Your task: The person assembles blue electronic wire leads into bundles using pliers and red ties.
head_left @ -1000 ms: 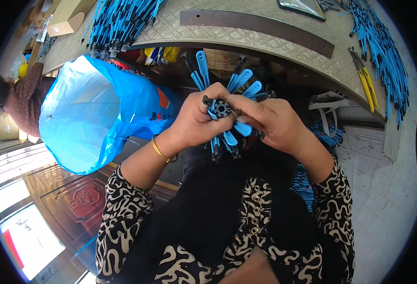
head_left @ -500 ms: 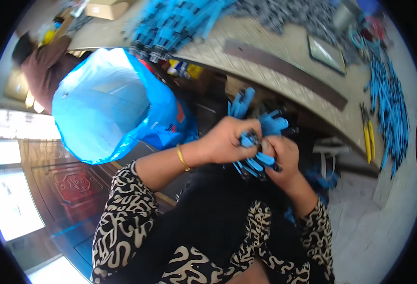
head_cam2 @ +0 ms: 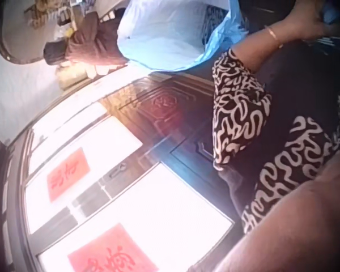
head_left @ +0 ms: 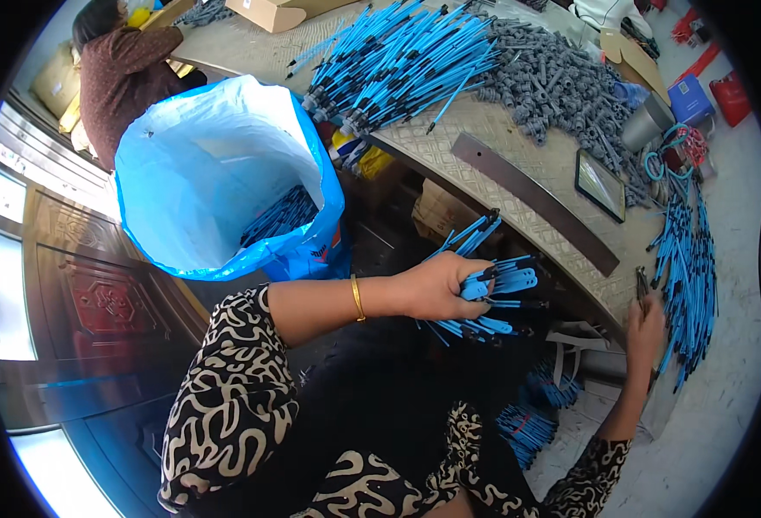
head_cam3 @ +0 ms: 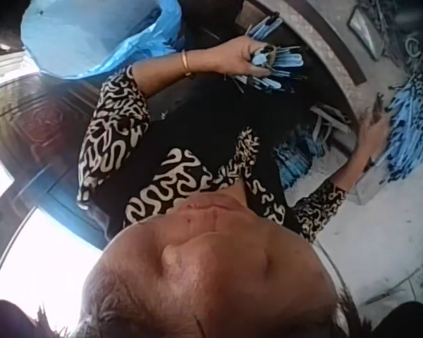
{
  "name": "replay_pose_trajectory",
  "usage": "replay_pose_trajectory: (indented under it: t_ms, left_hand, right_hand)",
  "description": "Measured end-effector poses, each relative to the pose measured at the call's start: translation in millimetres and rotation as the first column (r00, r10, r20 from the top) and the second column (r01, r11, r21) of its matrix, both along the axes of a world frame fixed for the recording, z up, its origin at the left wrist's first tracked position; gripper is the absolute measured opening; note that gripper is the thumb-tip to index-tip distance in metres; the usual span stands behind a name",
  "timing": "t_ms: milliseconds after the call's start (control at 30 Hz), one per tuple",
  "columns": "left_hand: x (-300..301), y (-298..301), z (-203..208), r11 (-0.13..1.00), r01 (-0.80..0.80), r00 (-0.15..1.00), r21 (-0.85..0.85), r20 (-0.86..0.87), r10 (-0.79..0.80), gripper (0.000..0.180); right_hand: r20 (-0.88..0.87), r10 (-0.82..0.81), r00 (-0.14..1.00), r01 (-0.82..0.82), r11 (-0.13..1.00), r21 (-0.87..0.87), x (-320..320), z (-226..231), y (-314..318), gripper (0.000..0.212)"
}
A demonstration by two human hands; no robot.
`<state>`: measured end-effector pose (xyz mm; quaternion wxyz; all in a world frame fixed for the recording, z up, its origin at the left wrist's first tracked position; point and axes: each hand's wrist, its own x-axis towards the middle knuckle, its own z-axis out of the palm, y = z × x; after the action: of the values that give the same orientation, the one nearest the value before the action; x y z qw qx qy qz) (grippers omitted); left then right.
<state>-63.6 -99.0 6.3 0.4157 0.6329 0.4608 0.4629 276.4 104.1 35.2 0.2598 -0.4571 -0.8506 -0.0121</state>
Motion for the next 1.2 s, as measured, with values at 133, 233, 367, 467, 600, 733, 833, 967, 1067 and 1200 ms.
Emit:
replay_pose_trajectory:
  t_ms: [133, 233, 367, 467, 600, 733, 833, 967, 1067, 1200]
  left_hand:
    - [-11, -4, 5, 0.998, -0.046, 0.998, -0.037, 0.05, 0.048, 0.018]
    - [-14, -10, 7, 0.987, -0.014, 0.993, -0.159, 0.114, 0.033, 0.017]
    - [-15, -8, 7, 0.975, 0.058, 0.988, -0.214, 0.155, -0.025, 0.018]
    - [-19, -3, 6, 0.97, 0.079, 0.989, -0.232, 0.139, -0.047, 0.02]
    - [-17, 10, -5, 0.949, 0.045, 0.997, -0.313, 0.076, -0.022, 0.028]
    - [-13, 28, -15, 0.952, -0.003, 0.999, -0.308, 0.049, 0.019, 0.038]
    - [-2, 40, -18, 0.958, 0.013, 0.996, -0.287, 0.085, 0.012, 0.042]
    - [6, 40, -19, 0.951, 0.013, 0.99, -0.309, 0.136, 0.031, 0.046]
    - [8, 41, -14, 0.947, 0.035, 0.99, -0.318, 0.14, 0.01, 0.047]
    - [9, 43, -15, 0.95, 0.058, 0.995, -0.307, 0.094, -0.03, 0.048]
  right_hand:
    - [0.318, -0.098, 0.943, 0.043, 0.983, 0.178, 11, -10, 11, 0.023]
    - [0.243, -0.118, 0.963, 0.013, 0.918, 0.395, 20, -15, 18, 0.024]
    - [0.406, -0.167, 0.898, 0.078, 0.971, 0.227, 63, -28, 30, 0.023]
    - [0.063, -0.182, 0.981, 0.19, 0.968, -0.165, 99, -38, 37, 0.023]
    - [-0.284, -0.082, 0.955, -0.151, 0.691, -0.707, -7, -6, -44, 0.024]
    - [0.178, 0.569, 0.803, -0.551, 0.822, -0.142, -83, -7, -71, 0.036]
    - [0.266, 0.529, 0.806, -0.53, 0.845, -0.074, -94, -19, -70, 0.04]
    - [0.303, 0.492, 0.816, -0.518, 0.855, 0.007, -93, -27, -67, 0.04]
    - [0.317, 0.487, 0.814, -0.515, 0.857, 0.008, -92, -21, -65, 0.039]
    - [0.396, 0.495, 0.773, -0.54, 0.842, 0.002, -91, -13, -59, 0.038]
